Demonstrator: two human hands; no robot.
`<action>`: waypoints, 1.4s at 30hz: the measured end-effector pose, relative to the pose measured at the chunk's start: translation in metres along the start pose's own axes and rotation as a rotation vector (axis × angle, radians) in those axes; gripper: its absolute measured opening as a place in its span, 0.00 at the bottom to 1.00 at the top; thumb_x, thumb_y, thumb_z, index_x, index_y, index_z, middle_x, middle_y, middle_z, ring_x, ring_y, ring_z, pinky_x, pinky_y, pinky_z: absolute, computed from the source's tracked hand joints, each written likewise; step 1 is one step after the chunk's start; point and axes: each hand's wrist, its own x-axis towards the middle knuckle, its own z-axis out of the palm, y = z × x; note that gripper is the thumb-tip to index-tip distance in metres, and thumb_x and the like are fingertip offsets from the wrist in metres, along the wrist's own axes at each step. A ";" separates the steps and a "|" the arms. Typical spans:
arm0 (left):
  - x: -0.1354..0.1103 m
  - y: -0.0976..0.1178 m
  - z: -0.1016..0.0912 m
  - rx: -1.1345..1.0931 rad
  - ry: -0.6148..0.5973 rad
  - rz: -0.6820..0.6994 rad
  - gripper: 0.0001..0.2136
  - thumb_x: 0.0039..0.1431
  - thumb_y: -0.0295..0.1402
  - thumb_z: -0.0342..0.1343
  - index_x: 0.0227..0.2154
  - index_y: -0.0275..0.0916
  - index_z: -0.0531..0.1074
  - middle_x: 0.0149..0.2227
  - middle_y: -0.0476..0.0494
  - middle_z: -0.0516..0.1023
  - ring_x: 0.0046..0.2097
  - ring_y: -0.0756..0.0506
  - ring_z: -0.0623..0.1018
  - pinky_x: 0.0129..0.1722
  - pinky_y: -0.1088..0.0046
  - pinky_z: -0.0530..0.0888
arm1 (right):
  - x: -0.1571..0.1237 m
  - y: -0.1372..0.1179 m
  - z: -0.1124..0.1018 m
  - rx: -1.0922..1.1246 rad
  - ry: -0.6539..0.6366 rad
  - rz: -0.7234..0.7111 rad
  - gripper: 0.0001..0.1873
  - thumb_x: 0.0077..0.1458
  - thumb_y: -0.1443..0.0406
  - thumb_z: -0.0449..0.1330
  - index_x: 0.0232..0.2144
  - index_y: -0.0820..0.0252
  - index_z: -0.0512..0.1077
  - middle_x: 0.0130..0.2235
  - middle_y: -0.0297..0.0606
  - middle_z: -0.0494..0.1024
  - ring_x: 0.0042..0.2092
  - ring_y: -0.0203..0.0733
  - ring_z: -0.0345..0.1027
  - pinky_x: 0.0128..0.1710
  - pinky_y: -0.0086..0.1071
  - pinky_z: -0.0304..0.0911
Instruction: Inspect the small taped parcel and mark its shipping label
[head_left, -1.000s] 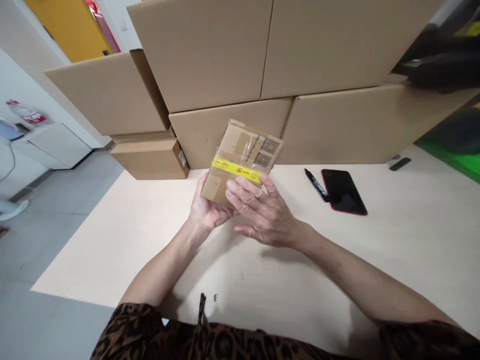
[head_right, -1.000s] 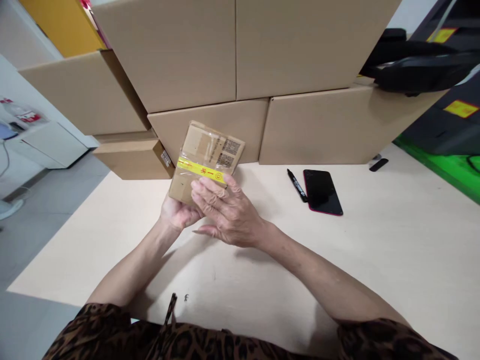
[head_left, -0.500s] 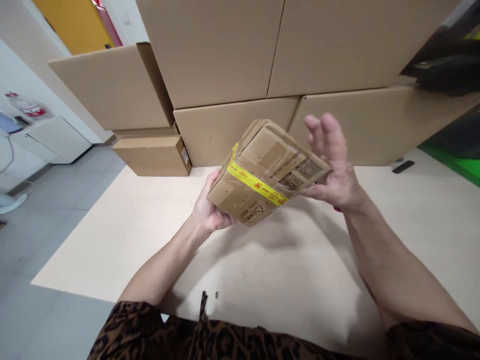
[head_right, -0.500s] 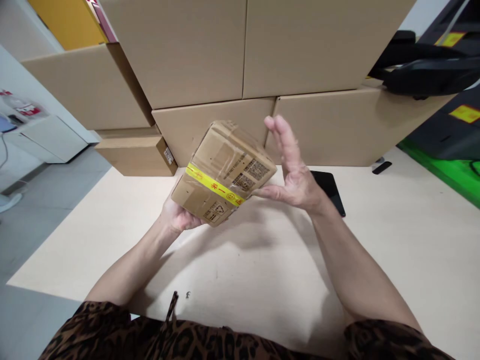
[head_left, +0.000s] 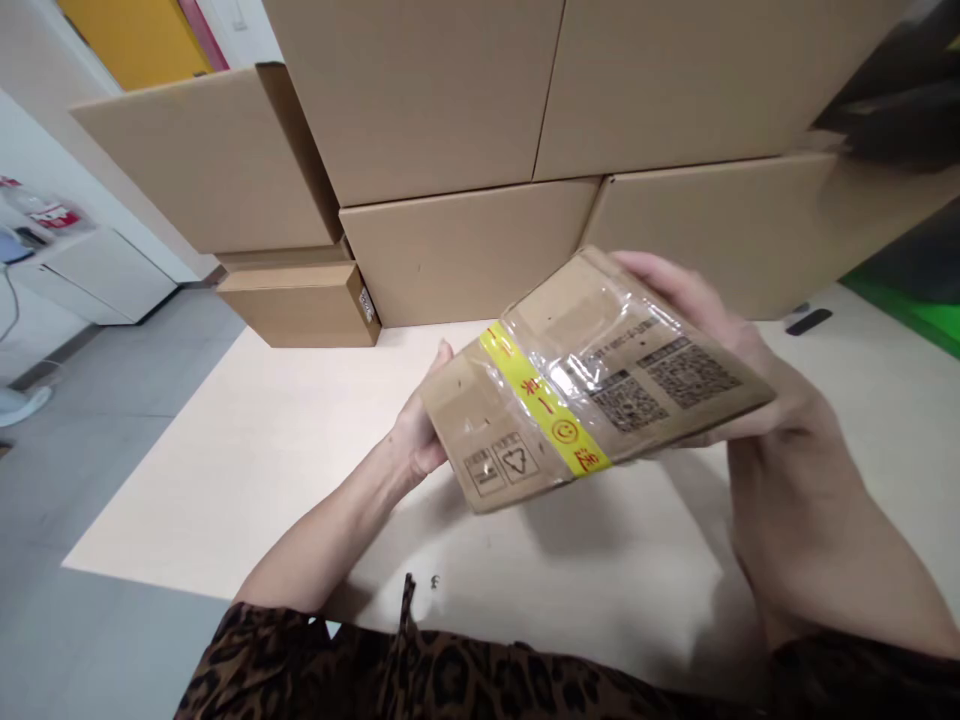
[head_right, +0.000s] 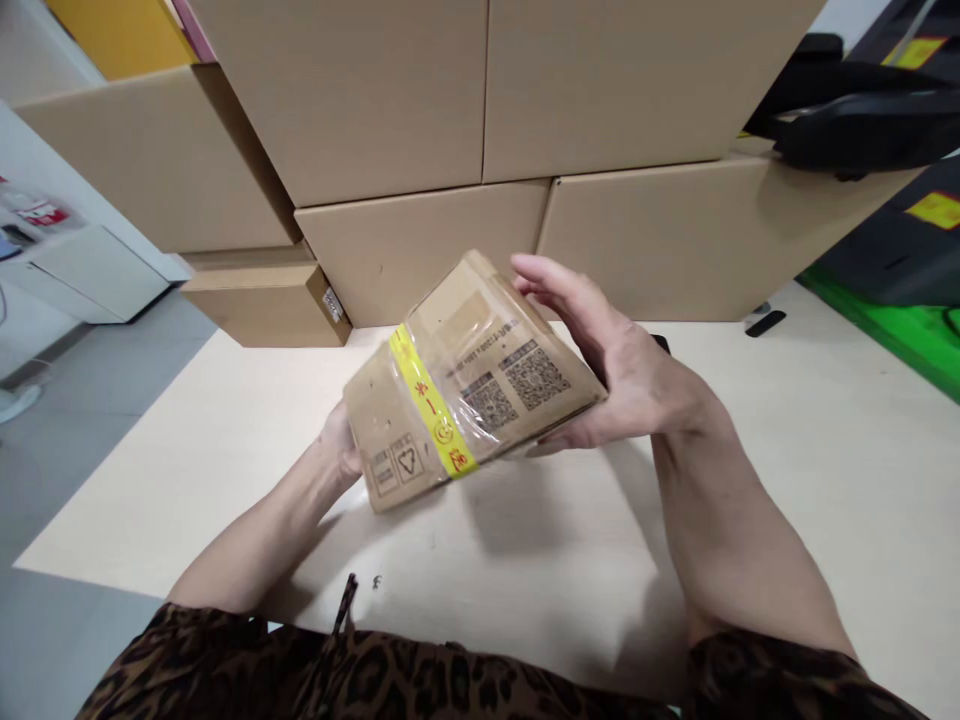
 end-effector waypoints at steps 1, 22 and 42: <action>-0.003 0.001 0.005 0.014 0.029 0.075 0.24 0.70 0.53 0.50 0.43 0.37 0.79 0.39 0.39 0.86 0.48 0.35 0.84 0.56 0.54 0.76 | 0.000 0.002 0.002 0.000 0.030 -0.008 0.65 0.47 0.37 0.70 0.77 0.43 0.45 0.72 0.44 0.61 0.69 0.60 0.62 0.67 0.53 0.64; -0.006 0.003 0.015 0.295 0.247 0.662 0.23 0.44 0.37 0.78 0.40 0.41 0.73 0.35 0.47 0.81 0.37 0.44 0.80 0.42 0.67 0.73 | 0.006 0.010 0.038 -0.102 0.228 0.013 0.67 0.39 0.40 0.74 0.76 0.42 0.50 0.66 0.48 0.62 0.67 0.66 0.59 0.68 0.61 0.58; -0.005 0.013 0.011 0.218 0.186 0.763 0.09 0.62 0.40 0.65 0.41 0.42 0.80 0.39 0.47 0.81 0.46 0.43 0.81 0.47 0.68 0.76 | 0.006 0.021 0.045 0.089 0.348 0.000 0.61 0.40 0.42 0.75 0.73 0.42 0.58 0.66 0.46 0.69 0.65 0.64 0.66 0.64 0.58 0.65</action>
